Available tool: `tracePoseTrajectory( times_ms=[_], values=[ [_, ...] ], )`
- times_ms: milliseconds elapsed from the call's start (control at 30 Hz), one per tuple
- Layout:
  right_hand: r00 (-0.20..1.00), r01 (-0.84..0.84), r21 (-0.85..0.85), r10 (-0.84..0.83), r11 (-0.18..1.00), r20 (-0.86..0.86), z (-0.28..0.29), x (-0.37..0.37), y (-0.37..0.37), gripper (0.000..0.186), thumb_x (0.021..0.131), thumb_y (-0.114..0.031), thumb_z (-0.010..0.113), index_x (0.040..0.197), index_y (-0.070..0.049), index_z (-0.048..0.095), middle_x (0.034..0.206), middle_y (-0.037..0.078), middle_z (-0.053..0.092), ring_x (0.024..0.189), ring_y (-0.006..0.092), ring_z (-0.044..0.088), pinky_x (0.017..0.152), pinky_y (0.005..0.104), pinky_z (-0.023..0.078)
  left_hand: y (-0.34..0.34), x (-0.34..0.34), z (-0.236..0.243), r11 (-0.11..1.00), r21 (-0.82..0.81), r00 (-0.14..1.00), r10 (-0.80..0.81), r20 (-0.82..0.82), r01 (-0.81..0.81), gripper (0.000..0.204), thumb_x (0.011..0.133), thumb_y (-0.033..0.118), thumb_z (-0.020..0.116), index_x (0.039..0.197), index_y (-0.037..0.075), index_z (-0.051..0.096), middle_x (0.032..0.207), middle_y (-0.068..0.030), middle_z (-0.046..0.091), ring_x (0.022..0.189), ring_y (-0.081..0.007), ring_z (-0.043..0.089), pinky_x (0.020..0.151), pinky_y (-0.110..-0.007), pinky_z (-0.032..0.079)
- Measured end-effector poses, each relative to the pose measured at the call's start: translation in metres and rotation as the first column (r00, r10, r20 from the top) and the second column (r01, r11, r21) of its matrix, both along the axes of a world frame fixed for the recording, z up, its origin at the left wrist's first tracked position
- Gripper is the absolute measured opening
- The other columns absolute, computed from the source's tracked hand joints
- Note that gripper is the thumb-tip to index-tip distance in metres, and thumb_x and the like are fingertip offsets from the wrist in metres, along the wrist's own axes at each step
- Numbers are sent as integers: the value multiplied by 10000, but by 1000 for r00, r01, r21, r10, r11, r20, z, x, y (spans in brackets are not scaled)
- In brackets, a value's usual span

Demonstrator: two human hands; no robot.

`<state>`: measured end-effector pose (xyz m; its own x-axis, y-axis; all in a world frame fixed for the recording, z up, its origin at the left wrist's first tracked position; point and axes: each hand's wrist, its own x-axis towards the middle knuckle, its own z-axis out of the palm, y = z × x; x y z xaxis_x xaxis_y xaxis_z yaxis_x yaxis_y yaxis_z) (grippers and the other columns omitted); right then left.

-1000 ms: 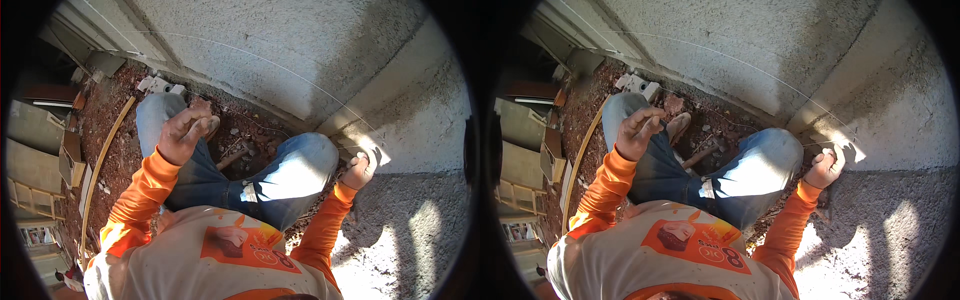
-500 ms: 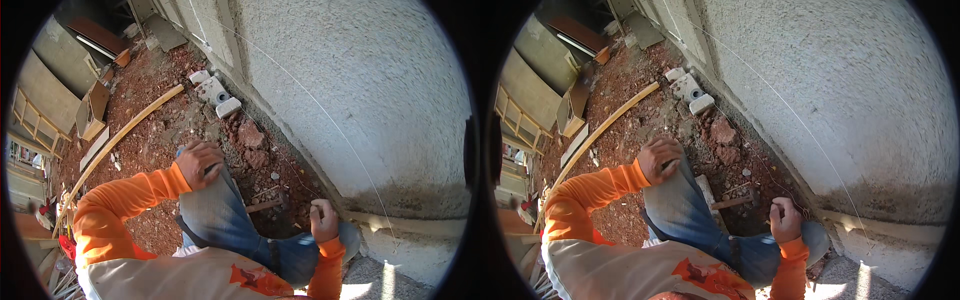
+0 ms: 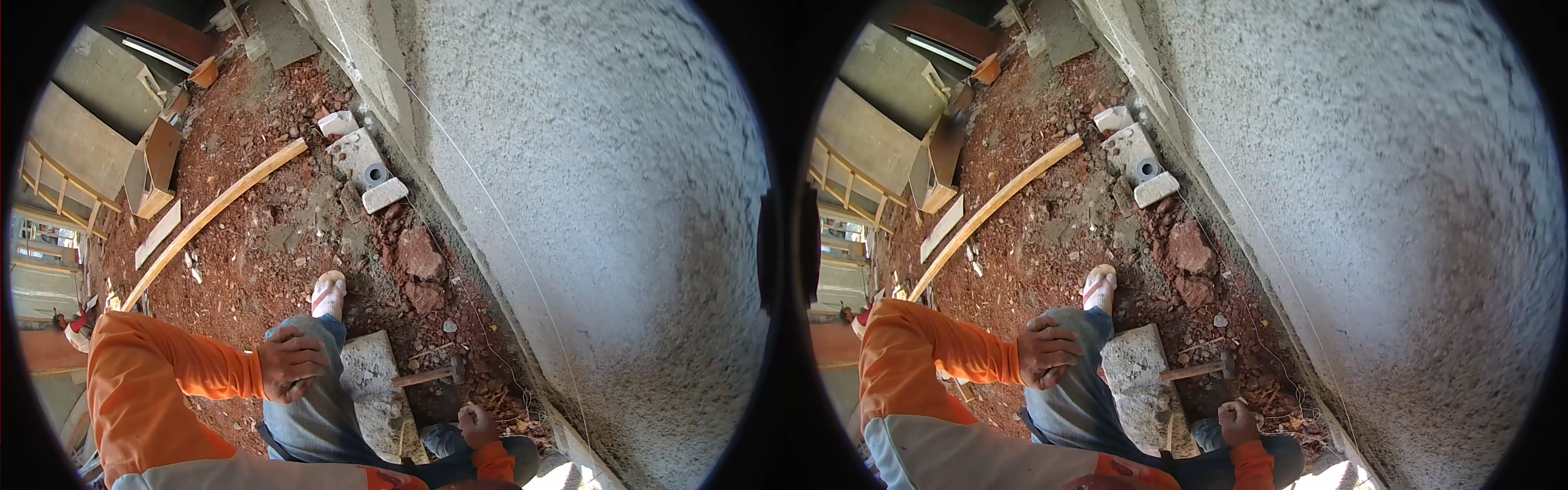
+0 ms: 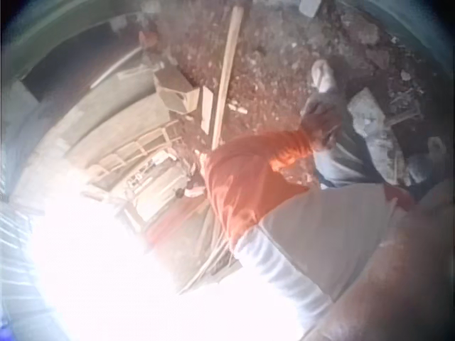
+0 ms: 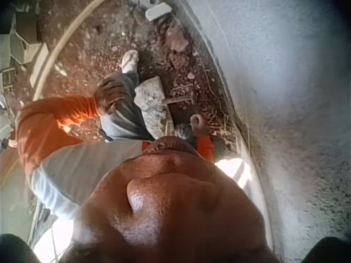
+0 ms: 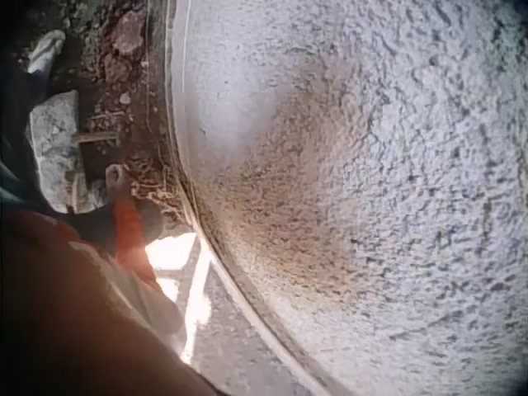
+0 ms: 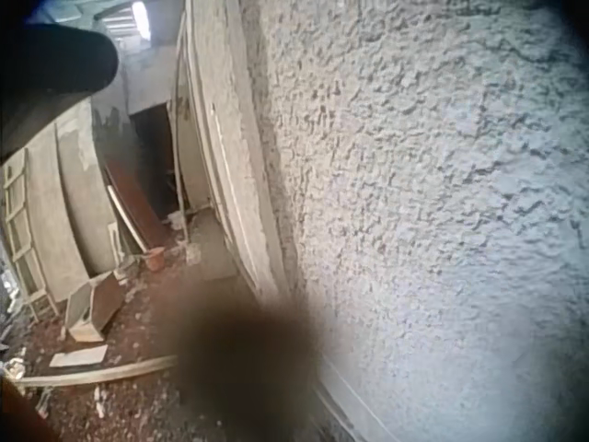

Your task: Secure electrical conduit to a wall using masonry nails and a hammer.

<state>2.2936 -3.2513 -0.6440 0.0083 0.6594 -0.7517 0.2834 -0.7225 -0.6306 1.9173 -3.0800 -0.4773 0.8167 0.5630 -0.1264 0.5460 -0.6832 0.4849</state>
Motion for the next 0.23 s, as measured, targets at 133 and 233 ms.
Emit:
tracePoseTrajectory(
  times_ms=[133, 233],
  values=[
    [995, 51, -254, -71, 966, -70, -2, -2, 5, 242, 791, -239, 521, 901, -24, 521, 604, 59, 546, 523, 135, 522, 465, 267, 427, -4, -29, 11, 993, -76, 991, 99, 86, -92, 190, 632, 150, 486, 810, 132, 551, 925, -2, 568, 924, -197, 504, 809, -381, 321],
    [942, 296, -447, -336, 844, -10, -3, -17, 0, 263, 794, -255, 531, 988, -85, 484, 569, 86, 520, 418, 157, 448, 380, 289, 383, -10, -62, 29, 960, -209, 980, 195, 26, -186, 172, 643, 159, 509, 809, 141, 550, 928, -4, 565, 933, -194, 499, 822, -387, 323]
  ],
)
